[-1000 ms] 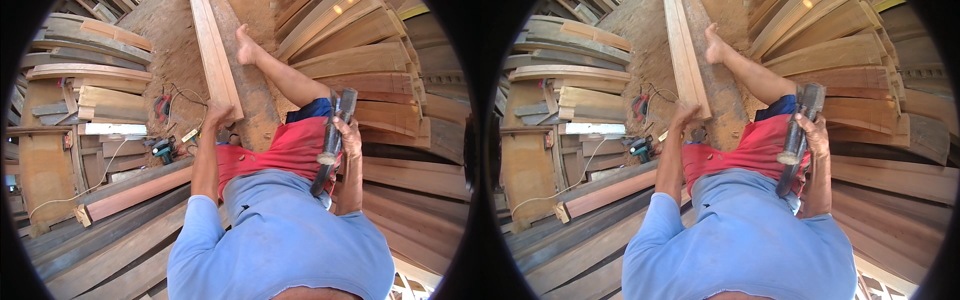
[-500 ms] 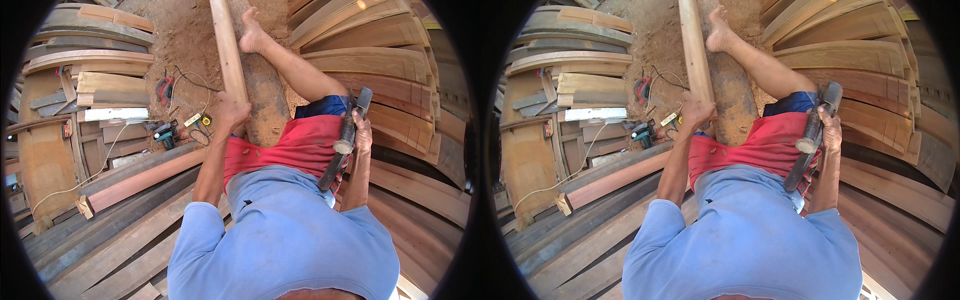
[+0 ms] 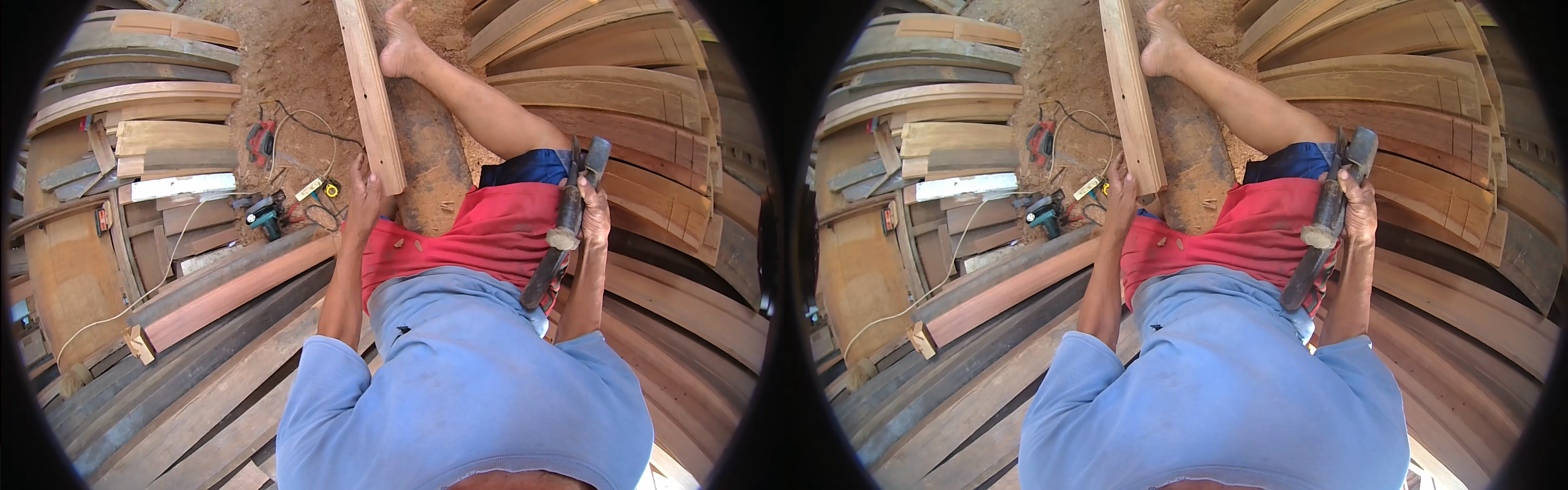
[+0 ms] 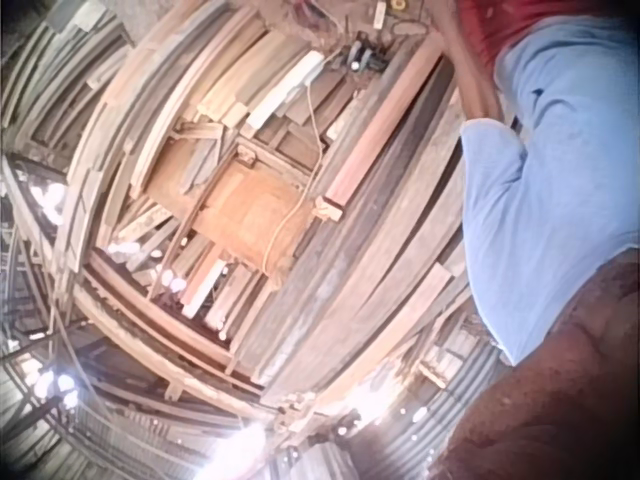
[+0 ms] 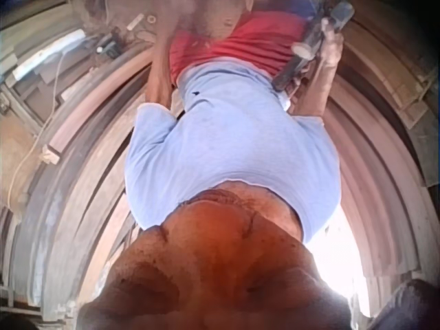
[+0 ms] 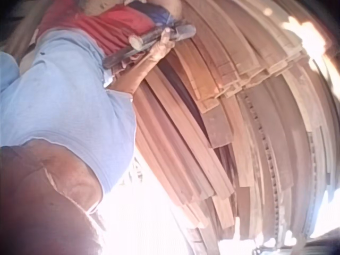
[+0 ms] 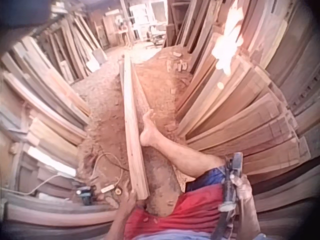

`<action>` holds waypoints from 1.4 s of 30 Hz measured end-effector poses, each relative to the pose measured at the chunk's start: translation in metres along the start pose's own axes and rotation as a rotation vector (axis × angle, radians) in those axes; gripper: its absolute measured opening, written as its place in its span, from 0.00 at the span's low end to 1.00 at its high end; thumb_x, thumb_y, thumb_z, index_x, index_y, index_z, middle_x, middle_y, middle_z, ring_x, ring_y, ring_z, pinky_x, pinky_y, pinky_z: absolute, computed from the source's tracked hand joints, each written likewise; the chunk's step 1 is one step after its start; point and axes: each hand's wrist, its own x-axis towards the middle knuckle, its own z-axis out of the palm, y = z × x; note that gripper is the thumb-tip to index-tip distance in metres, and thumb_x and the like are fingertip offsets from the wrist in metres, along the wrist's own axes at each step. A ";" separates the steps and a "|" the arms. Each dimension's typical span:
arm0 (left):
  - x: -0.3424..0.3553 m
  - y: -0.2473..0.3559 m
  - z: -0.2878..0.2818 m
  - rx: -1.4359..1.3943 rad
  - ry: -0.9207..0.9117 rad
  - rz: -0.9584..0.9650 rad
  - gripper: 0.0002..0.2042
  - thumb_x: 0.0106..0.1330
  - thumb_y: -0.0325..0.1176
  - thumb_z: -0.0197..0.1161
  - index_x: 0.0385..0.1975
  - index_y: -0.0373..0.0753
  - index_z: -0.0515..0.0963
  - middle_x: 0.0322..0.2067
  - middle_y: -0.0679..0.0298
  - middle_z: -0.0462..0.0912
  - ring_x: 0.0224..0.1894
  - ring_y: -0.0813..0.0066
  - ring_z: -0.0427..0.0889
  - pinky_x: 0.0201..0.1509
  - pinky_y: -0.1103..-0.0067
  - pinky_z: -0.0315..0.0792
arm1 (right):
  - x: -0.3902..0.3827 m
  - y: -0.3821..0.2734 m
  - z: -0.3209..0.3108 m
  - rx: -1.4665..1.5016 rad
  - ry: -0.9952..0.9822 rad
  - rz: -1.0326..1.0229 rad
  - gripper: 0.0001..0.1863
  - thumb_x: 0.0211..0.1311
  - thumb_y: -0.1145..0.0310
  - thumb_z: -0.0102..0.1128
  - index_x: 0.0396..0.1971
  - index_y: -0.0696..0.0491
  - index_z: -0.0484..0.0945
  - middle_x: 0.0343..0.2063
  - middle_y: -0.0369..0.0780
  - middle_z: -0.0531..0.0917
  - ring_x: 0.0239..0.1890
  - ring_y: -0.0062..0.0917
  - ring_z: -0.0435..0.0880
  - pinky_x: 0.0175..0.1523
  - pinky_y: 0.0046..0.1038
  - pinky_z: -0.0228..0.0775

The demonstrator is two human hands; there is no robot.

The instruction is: The person selects a long wooden plank and uses a chisel and mallet to carve a groove along its length. They then use a power planer to smooth the surface of the plank.

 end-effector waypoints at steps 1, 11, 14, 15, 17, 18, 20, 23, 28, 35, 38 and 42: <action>-0.006 -0.002 -0.001 -0.122 -0.011 -0.067 0.37 0.76 0.48 0.51 0.75 0.33 0.44 0.66 0.43 0.66 0.67 0.58 0.70 0.67 0.67 0.68 | -0.001 -0.001 0.001 -0.007 0.000 -0.001 0.17 0.66 0.54 0.69 0.38 0.54 0.79 0.30 0.36 0.86 0.24 0.16 0.81 0.30 0.20 0.77; -0.034 0.056 0.015 0.181 0.014 -0.013 0.45 0.65 0.36 0.67 0.75 0.34 0.44 0.57 0.41 0.78 0.57 0.51 0.81 0.59 0.65 0.76 | 0.001 -0.006 0.003 -0.022 0.008 0.049 0.17 0.65 0.55 0.69 0.38 0.54 0.79 0.30 0.36 0.85 0.25 0.16 0.81 0.31 0.20 0.76; -0.028 0.052 0.016 0.192 0.071 -0.151 0.40 0.70 0.41 0.62 0.74 0.34 0.45 0.54 0.40 0.80 0.54 0.52 0.84 0.56 0.64 0.78 | 0.001 -0.006 0.004 -0.020 0.006 0.045 0.17 0.64 0.55 0.70 0.37 0.55 0.80 0.29 0.36 0.85 0.25 0.16 0.80 0.32 0.20 0.76; -0.027 0.045 0.017 0.148 0.087 -0.222 0.38 0.73 0.43 0.59 0.74 0.34 0.46 0.53 0.39 0.80 0.52 0.52 0.84 0.55 0.65 0.78 | 0.000 -0.009 0.008 -0.010 0.013 0.041 0.18 0.63 0.55 0.71 0.36 0.55 0.80 0.29 0.36 0.85 0.25 0.16 0.80 0.33 0.21 0.75; -0.024 0.022 0.008 -0.191 0.176 -0.210 0.34 0.77 0.46 0.51 0.74 0.35 0.46 0.53 0.39 0.80 0.52 0.53 0.85 0.54 0.66 0.79 | -0.002 -0.010 0.011 0.002 0.024 0.036 0.18 0.62 0.55 0.73 0.35 0.56 0.81 0.28 0.36 0.84 0.26 0.17 0.80 0.34 0.21 0.75; -0.020 0.023 0.005 -0.361 0.217 -0.204 0.32 0.80 0.47 0.46 0.74 0.35 0.46 0.53 0.39 0.80 0.52 0.54 0.85 0.53 0.67 0.79 | -0.002 -0.009 0.011 0.003 0.027 0.035 0.19 0.62 0.54 0.73 0.35 0.56 0.81 0.28 0.35 0.84 0.26 0.17 0.80 0.34 0.22 0.75; -0.016 0.027 0.005 -0.416 0.217 -0.261 0.30 0.82 0.49 0.39 0.74 0.35 0.47 0.54 0.38 0.79 0.54 0.55 0.83 0.54 0.70 0.78 | -0.002 -0.009 0.008 -0.014 0.031 0.047 0.19 0.62 0.54 0.73 0.35 0.56 0.81 0.28 0.35 0.84 0.26 0.17 0.80 0.34 0.22 0.75; 0.000 0.021 0.002 -0.427 0.207 -0.298 0.32 0.81 0.53 0.39 0.73 0.35 0.48 0.55 0.39 0.77 0.56 0.56 0.81 0.57 0.69 0.76 | -0.001 -0.009 0.006 -0.041 0.018 0.058 0.20 0.61 0.53 0.73 0.35 0.56 0.82 0.28 0.35 0.84 0.26 0.17 0.80 0.35 0.22 0.75; 0.023 0.017 0.008 -0.578 0.204 -0.336 0.34 0.80 0.56 0.40 0.72 0.33 0.51 0.61 0.42 0.71 0.61 0.57 0.75 0.65 0.66 0.70 | 0.001 -0.006 0.007 -0.036 0.036 0.021 0.21 0.60 0.53 0.74 0.35 0.57 0.82 0.28 0.36 0.84 0.26 0.17 0.79 0.34 0.22 0.75; 0.026 -0.008 0.010 -0.334 0.151 -0.231 0.31 0.79 0.55 0.45 0.68 0.34 0.61 0.54 0.52 0.78 0.52 0.67 0.80 0.56 0.73 0.75 | -0.004 -0.017 0.017 -0.040 0.041 0.030 0.20 0.60 0.54 0.73 0.35 0.57 0.80 0.28 0.37 0.84 0.26 0.18 0.79 0.34 0.22 0.74; 0.024 0.005 0.013 -0.199 0.090 -0.226 0.28 0.79 0.51 0.49 0.64 0.30 0.65 0.53 0.51 0.78 0.52 0.63 0.80 0.57 0.71 0.73 | -0.002 -0.016 0.014 -0.073 0.015 0.038 0.20 0.62 0.53 0.72 0.36 0.55 0.77 0.28 0.37 0.83 0.26 0.16 0.78 0.33 0.21 0.74; 0.023 0.036 0.016 0.099 0.043 -0.287 0.29 0.77 0.52 0.53 0.61 0.28 0.65 0.50 0.43 0.80 0.52 0.51 0.82 0.56 0.64 0.74 | 0.002 -0.016 0.011 -0.052 0.032 0.056 0.20 0.61 0.55 0.72 0.36 0.57 0.77 0.29 0.39 0.85 0.26 0.17 0.79 0.34 0.21 0.74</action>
